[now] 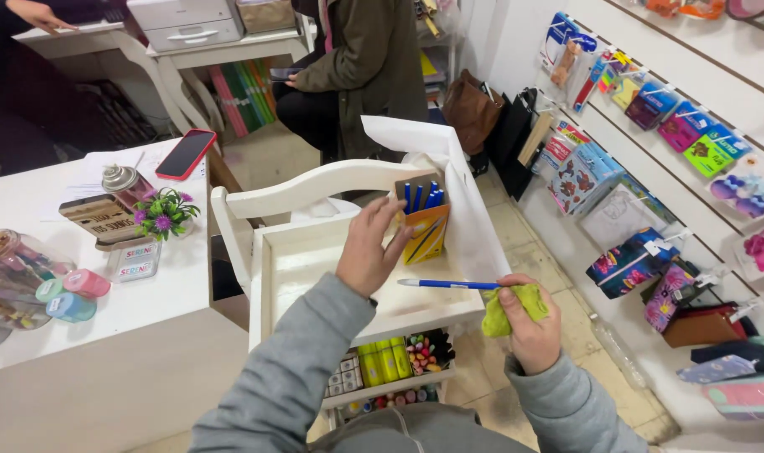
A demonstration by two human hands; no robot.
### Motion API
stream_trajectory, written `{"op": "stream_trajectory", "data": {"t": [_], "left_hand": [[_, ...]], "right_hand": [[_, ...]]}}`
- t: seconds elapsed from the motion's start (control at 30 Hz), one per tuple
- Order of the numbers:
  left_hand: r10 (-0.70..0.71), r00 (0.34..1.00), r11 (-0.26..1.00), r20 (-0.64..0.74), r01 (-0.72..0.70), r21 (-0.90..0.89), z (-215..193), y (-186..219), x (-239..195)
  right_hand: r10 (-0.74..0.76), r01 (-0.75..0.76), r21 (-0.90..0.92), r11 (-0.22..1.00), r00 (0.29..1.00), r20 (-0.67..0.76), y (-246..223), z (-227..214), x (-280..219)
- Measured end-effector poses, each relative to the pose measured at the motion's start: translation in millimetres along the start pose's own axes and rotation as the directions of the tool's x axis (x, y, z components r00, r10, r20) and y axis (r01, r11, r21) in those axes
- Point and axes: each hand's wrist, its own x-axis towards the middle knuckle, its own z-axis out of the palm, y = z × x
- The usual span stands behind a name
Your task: Wiping pens with a cloth and organizing them on a display shelf.
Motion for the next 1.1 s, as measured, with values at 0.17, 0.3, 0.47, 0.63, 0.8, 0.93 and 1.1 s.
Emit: {"op": "stream_trajectory", "data": {"t": [0.17, 0.3, 0.47, 0.63, 0.8, 0.93, 1.1], "left_hand": [[0.061, 0.998, 0.978, -0.003, -0.059, 0.201, 29.0, -28.5, 6.5], [0.243, 0.968, 0.914, 0.058, -0.249, 0.321, 14.9, 9.3, -32.8], [0.218, 0.95, 0.97, 0.222, -0.237, 0.059, 14.0, 4.8, -39.2], [0.056, 0.929, 0.993, 0.366, -0.091, 0.079, 21.3, -5.5, -35.9], [0.227, 0.901, 0.947, 0.369, -0.293, 0.134, 36.7, -27.0, -36.7], [0.184, 0.903, 0.944, 0.389, -0.273, 0.187, 36.7, -28.5, -24.9], [0.114, 0.986, 0.967, 0.118, -0.138, 0.215, 26.3, 0.8, -9.7]], "right_hand": [[-0.042, 0.042, -0.014, 0.999, 0.999, -0.02, 7.9, -20.3, 0.2], [-0.186, 0.185, -0.015, 0.983, 0.981, -0.054, 6.6, -38.4, -0.6], [-0.168, 0.165, -0.059, 0.984, 0.985, -0.04, 13.5, -35.9, 2.2], [-0.214, 0.207, -0.15, 0.967, 0.976, -0.029, 0.7, -31.6, 2.7], [-0.246, 0.241, -0.111, 0.964, 0.969, -0.03, -2.9, -27.5, 3.8], [-0.274, 0.267, -0.156, 0.951, 0.961, -0.029, -3.5, -28.6, 0.2], [-0.396, 0.388, -0.19, 0.902, 0.918, -0.008, -15.2, -24.4, -1.7]]}}
